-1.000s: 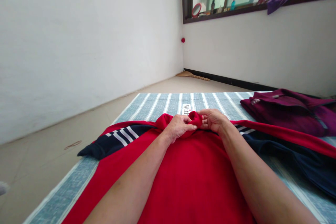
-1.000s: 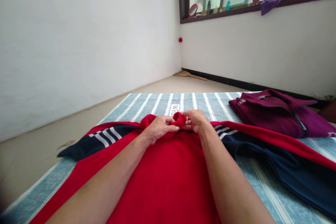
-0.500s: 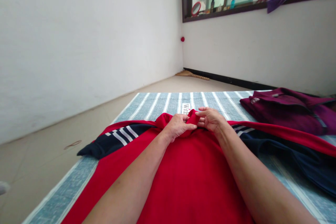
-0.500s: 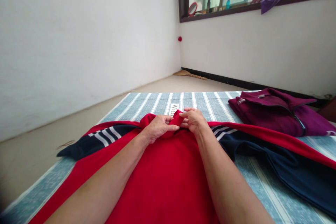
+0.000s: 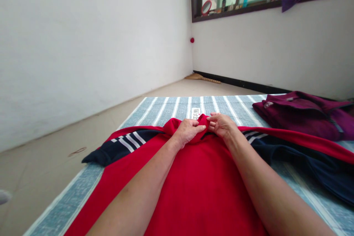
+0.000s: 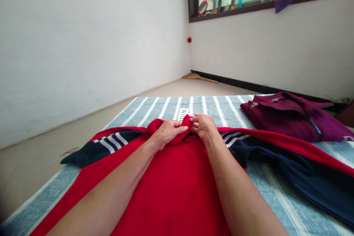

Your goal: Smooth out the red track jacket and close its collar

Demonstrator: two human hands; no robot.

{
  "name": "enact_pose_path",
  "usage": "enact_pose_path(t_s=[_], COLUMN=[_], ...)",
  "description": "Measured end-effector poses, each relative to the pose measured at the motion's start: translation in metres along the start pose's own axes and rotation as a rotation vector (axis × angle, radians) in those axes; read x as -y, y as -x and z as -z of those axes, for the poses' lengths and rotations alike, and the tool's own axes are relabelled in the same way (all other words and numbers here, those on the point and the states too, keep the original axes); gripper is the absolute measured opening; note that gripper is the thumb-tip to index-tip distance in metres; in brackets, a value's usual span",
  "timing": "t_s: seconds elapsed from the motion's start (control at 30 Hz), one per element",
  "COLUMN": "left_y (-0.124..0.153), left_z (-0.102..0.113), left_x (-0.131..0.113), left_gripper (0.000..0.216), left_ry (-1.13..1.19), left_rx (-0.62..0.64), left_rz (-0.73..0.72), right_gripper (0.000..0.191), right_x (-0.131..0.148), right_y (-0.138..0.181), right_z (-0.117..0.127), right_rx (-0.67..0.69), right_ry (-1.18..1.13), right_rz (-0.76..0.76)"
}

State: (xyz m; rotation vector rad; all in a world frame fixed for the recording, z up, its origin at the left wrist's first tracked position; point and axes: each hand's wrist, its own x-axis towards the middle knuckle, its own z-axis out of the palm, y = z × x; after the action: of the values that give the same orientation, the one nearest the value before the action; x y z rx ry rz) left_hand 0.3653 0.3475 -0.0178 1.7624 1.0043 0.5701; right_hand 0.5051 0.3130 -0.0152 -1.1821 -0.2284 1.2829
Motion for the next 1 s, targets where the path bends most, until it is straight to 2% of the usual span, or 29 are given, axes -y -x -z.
enact_pose_path(t_s=[0.17, 0.47, 0.67, 0.83, 1.0], left_y=[-0.0006, -0.0004, -0.0008, 0.0005, 0.0014], left_z=[-0.0009, -0.0011, -0.0005, -0.0013, -0.0005], left_x=[-0.0005, 0.0022, 0.0006, -0.0002, -0.0021], left_gripper=[0.024, 0.027, 0.030, 0.030, 0.031], left_ry=[-0.022, 0.039, 0.136, 0.223, 0.255], left_rx=[-0.018, -0.008, -0.011, -0.021, -0.004], left_rz=[-0.018, -0.013, 0.044, 0.085, 0.059], right_gripper=[0.023, 0.024, 0.041, 0.031, 0.030], right_x=[-0.0001, 0.0003, 0.0012, 0.0012, -0.0001], right_y=[-0.0001, 0.0032, 0.0041, 0.0007, -0.0052], right_z=[-0.0013, -0.0031, -0.0026, -0.0017, 0.0006], right_rx=[-0.016, -0.062, -0.070, -0.078, -0.096], right_ry=[0.016, 0.000, -0.072, -0.111, -0.108], right_rz=[-0.023, 0.009, 0.025, -0.017, -0.049])
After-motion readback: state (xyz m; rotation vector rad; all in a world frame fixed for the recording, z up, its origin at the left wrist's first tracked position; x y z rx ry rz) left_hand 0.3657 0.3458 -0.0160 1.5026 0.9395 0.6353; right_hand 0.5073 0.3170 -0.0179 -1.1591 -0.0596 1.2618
